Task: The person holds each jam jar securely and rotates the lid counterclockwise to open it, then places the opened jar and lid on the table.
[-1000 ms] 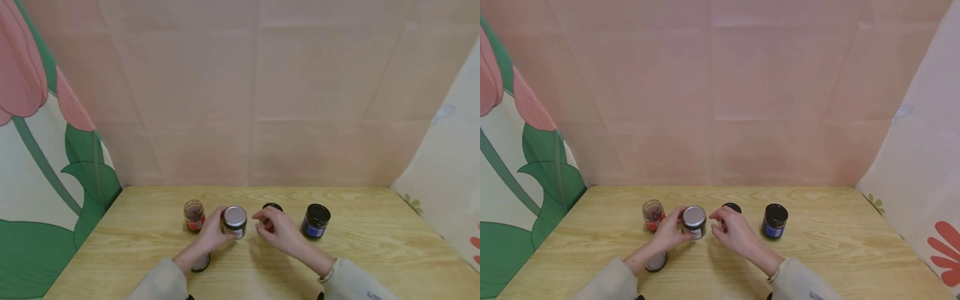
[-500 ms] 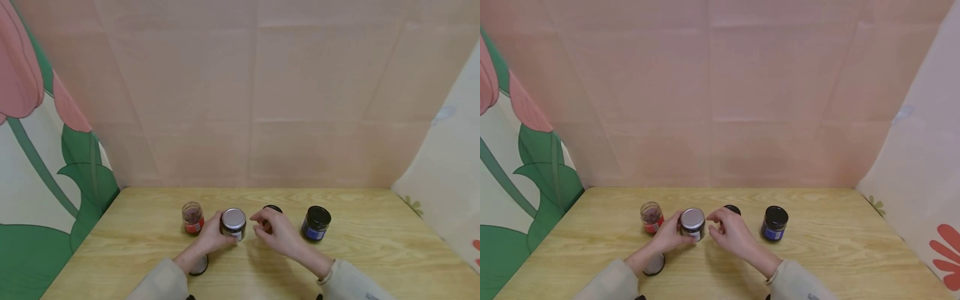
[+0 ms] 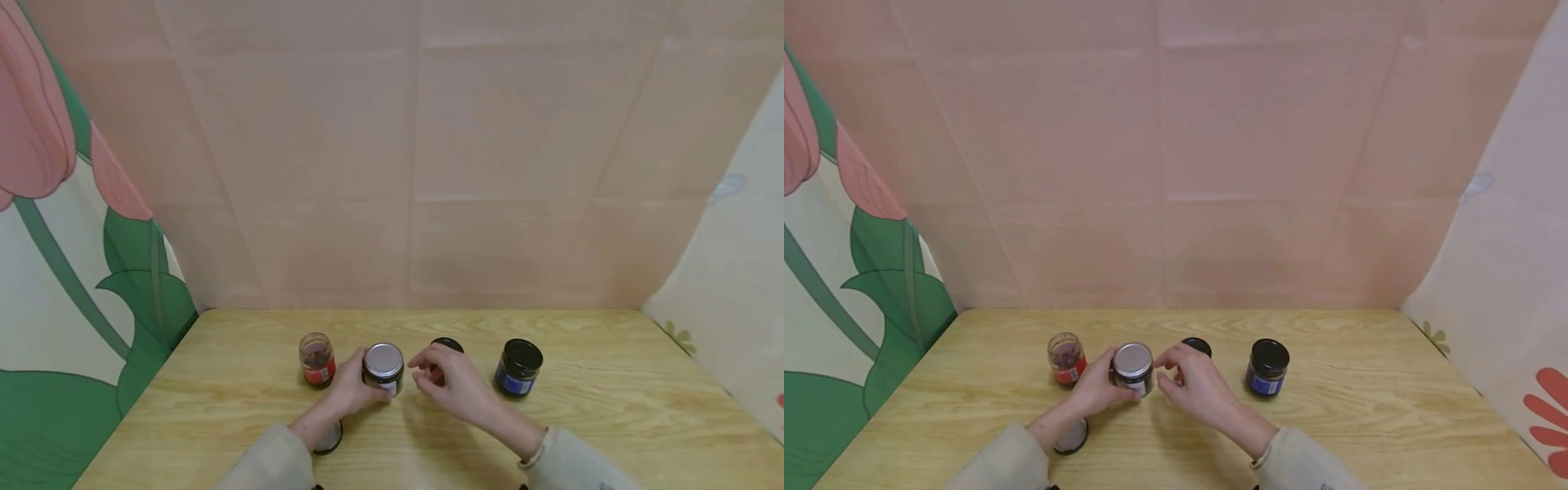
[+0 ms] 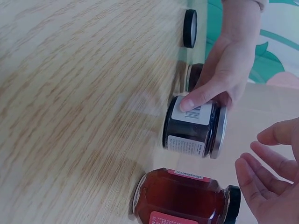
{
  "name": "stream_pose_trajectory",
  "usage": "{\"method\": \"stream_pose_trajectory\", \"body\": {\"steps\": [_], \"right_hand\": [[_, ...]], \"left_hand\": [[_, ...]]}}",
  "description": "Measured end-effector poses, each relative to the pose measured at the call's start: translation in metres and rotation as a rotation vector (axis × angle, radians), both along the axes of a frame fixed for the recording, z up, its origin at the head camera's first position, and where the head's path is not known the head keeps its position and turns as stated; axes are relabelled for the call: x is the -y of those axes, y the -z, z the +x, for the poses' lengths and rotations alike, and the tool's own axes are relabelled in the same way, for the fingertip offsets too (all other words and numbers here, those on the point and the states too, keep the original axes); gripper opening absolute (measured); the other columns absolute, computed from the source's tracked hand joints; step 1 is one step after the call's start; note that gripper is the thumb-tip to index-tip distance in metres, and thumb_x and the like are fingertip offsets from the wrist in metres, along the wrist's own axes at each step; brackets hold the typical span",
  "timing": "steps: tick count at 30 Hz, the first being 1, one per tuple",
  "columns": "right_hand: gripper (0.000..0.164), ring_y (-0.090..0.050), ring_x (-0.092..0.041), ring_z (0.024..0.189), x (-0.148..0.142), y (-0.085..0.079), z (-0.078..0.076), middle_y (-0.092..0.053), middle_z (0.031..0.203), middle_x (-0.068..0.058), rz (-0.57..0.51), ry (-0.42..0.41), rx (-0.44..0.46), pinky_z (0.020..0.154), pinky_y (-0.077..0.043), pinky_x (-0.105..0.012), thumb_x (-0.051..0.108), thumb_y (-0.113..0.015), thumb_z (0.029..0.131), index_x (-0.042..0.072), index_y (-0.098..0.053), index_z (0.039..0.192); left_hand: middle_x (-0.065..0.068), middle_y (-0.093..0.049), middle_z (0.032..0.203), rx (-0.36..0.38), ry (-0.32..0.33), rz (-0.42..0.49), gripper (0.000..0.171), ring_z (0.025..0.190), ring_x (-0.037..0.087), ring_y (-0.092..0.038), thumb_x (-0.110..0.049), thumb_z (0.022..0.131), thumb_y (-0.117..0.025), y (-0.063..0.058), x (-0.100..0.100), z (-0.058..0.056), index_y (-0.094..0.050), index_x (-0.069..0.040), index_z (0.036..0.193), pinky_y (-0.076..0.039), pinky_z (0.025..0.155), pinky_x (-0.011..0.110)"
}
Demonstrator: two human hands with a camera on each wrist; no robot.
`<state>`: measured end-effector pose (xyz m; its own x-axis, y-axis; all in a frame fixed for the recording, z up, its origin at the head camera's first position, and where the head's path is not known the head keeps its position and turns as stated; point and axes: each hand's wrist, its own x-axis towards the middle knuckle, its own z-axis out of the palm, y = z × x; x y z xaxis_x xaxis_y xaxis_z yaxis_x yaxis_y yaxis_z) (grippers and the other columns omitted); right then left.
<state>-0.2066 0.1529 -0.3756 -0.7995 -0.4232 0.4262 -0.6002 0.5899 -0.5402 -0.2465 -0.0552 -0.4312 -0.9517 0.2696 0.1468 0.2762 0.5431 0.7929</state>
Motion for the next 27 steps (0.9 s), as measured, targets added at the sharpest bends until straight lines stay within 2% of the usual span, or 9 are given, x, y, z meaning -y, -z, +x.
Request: {"method": "stream_pose_trajectory", "body": {"steps": [7, 15, 19, 27], "right_hand": [[0.012, -0.057, -0.004, 0.066, 0.0, 0.0, -0.001, -0.059, 0.084, 0.002, -0.007, -0.001, 0.01, 0.058, -0.052, -0.021, 0.005, -0.066, 0.086, 0.01, -0.069, 0.096], [0.012, -0.057, -0.005, 0.066, 0.0, 0.001, -0.003, -0.058, 0.082, 0.002, -0.022, 0.003, -0.003, 0.059, -0.053, -0.024, 0.004, -0.066, 0.084, 0.008, -0.069, 0.095], [0.011, -0.056, -0.005, 0.066, -0.001, 0.001, -0.003, -0.059, 0.081, 0.003, -0.033, 0.007, -0.007, 0.059, -0.053, -0.025, 0.004, -0.066, 0.084, 0.008, -0.069, 0.094], [0.012, -0.057, -0.006, 0.067, 0.0, -0.001, -0.003, -0.061, 0.085, 0.0, -0.036, 0.007, -0.021, 0.059, -0.051, -0.021, 0.004, -0.066, 0.084, 0.007, -0.069, 0.094]], "left_hand": [[0.019, -0.064, 0.114, -0.018, -0.025, 0.012, 0.076, 0.108, 0.035, -0.059, -0.014, 0.058, -0.091, 0.0, -0.002, 0.0, -0.051, 0.001, 0.12, -0.046, 0.095, 0.051], [0.017, -0.064, 0.113, 0.005, -0.076, 0.001, 0.071, 0.108, 0.034, -0.058, -0.02, 0.061, -0.09, -0.003, -0.002, 0.003, -0.055, 0.003, 0.119, -0.045, 0.095, 0.052], [0.013, -0.064, 0.107, 0.014, -0.082, -0.014, 0.068, 0.102, 0.03, -0.059, -0.024, 0.062, -0.09, -0.007, -0.001, 0.005, -0.057, 0.002, 0.116, -0.048, 0.09, 0.048], [0.008, -0.065, 0.101, 0.036, -0.071, 0.04, 0.063, 0.092, 0.02, -0.06, -0.032, 0.064, -0.086, -0.01, 0.001, 0.004, -0.058, -0.002, 0.111, -0.051, 0.08, 0.038]]}}
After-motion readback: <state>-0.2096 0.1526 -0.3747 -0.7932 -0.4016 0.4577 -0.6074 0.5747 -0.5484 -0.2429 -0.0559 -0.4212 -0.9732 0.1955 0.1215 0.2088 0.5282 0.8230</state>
